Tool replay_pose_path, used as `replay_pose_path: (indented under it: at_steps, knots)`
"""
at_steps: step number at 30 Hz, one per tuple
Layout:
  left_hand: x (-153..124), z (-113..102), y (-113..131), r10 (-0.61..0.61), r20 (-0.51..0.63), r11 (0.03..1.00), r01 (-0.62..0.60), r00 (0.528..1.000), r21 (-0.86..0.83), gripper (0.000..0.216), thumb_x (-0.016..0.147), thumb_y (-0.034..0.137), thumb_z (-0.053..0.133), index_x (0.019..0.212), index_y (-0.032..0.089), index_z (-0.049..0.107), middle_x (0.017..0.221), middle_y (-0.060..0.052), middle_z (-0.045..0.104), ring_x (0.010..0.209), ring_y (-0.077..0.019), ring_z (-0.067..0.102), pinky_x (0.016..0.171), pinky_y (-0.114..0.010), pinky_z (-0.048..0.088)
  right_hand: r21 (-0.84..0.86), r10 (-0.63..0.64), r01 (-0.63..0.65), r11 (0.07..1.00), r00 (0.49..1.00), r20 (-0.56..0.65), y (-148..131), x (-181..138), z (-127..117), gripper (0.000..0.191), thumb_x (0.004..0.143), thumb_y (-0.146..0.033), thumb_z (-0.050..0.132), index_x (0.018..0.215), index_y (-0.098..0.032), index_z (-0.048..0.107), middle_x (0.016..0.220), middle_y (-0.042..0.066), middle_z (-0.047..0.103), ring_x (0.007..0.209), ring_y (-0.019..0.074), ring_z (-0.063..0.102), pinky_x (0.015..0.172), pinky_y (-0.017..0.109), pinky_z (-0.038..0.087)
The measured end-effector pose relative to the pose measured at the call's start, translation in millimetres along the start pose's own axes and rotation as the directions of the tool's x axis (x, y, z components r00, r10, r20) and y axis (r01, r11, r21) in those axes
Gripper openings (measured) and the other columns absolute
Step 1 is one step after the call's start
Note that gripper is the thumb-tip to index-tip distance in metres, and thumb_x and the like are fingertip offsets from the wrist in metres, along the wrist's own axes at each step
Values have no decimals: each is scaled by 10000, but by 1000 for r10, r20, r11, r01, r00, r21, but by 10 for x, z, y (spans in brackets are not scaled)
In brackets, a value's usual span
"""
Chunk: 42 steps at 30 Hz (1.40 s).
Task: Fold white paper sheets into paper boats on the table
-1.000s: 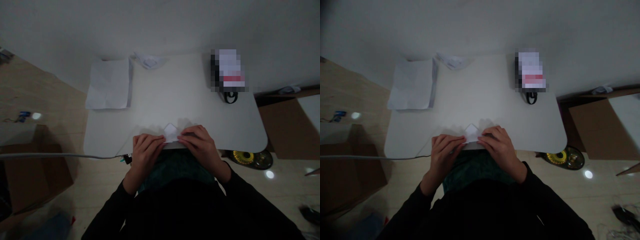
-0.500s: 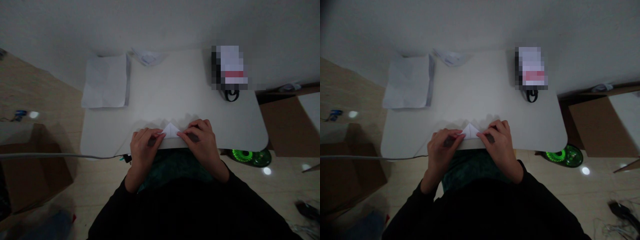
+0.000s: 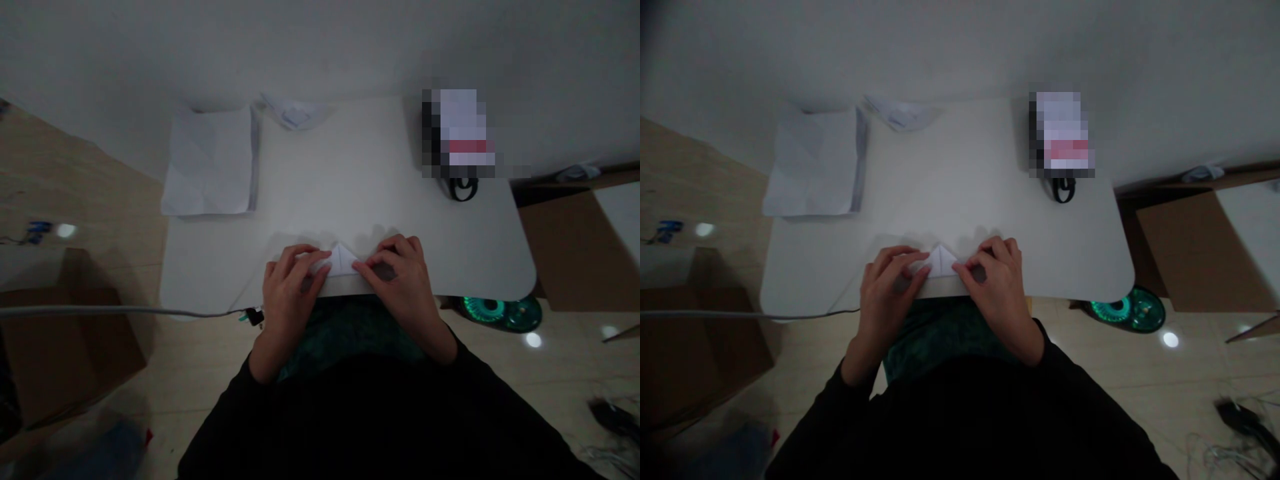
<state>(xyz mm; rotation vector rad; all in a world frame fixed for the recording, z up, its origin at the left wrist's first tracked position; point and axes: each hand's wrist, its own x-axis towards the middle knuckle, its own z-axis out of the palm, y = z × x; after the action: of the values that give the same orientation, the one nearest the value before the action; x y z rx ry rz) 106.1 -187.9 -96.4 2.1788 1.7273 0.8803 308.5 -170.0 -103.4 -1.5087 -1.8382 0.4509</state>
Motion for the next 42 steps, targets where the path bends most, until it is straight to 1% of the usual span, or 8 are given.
replay_pose_path:
  at_steps: [4, 8, 15, 21, 25, 29, 36, 42]
  knots:
    - [-18, 2, -57, 176, 85, 984, -176, 981, -7, 290, 999, 176, 602, 1214, 341, 705, 1322, -19, 700, 1006, -193, 609, 837, -365, 436, -21, -2, 2, 1000, 1000, 11, -2, 0, -4, 206, 895, -336, 750, 752, -237, 639, 900, 57, 607, 909, 262, 523, 826, 476, 478]
    - [-16, 6, -72, 216, 87, 976, -213, 973, -38, 305, 1000, 140, 580, 1236, 294, 697, 1315, -36, 710, 967, -188, 591, 821, -356, 474, -44, 0, 1, 999, 1000, 22, -9, -11, -5, 148, 910, -332, 737, 851, -247, 631, 911, 42, 620, 906, 256, 535, 819, 454, 454]
    - [-25, 50, -45, 240, 24, 969, -238, 970, -66, 264, 974, 95, 601, 1181, 226, 701, 1296, -71, 725, 1011, -190, 643, 868, -369, 541, -57, -227, 225, 973, 973, -35, 55, -76, 21, 9, 947, -260, 705, 950, -269, 708, 969, 51, 683, 900, 232, 582, 789, 429, 492]
    - [-117, 97, -1, 259, -14, 966, -258, 966, 34, 297, 934, 68, 618, 1193, 194, 688, 1316, -97, 728, 951, -219, 631, 821, -396, 570, -159, -476, 475, 865, 879, 37, 136, -205, 7, 296, 939, -210, 690, 1224, -289, 691, 1150, 90, 725, 1025, 259, 640, 859, 430, 571]
    - [-183, 125, 13, 287, -58, 957, -283, 956, 68, 331, 888, 55, 661, 1200, 167, 674, 1307, -117, 732, 984, -233, 650, 858, -408, 583, -158, -524, 535, 830, 845, 109, 164, -231, -17, 365, 933, -201, 686, 1295, -242, 669, 1187, 102, 726, 1069, 266, 639, 905, 444, 582]
    - [-198, 79, -38, 271, -82, 958, -277, 959, -68, 237, 883, 67, 726, 1100, 157, 689, 1252, -115, 744, 973, -181, 672, 851, -333, 592, -91, -490, 502, 860, 863, 123, 156, -205, -40, 323, 924, -167, 690, 1246, -191, 702, 1204, 149, 696, 1079, 272, 624, 923, 465, 579]
    - [-183, -109, -171, 320, 72, 918, -290, 945, -269, 337, 920, -5, 637, 1230, 119, 673, 1297, -132, 702, 1099, -179, 661, 937, -336, 587, 98, -356, 347, 933, 929, 98, 89, -93, -56, 210, 961, -157, 651, 1115, -238, 767, 1161, 113, 709, 1041, 238, 622, 848, 421, 589]
    - [-151, -124, -183, 337, 99, 910, -297, 936, -289, 381, 915, -16, 640, 1276, 107, 652, 1284, -132, 695, 1113, -179, 647, 961, -348, 579, 295, -17, 7, 955, 999, 31, -46, 71, -4, 142, 907, -174, 738, 1034, -227, 774, 963, 46, 748, 881, 182, 683, 795, 354, 583]
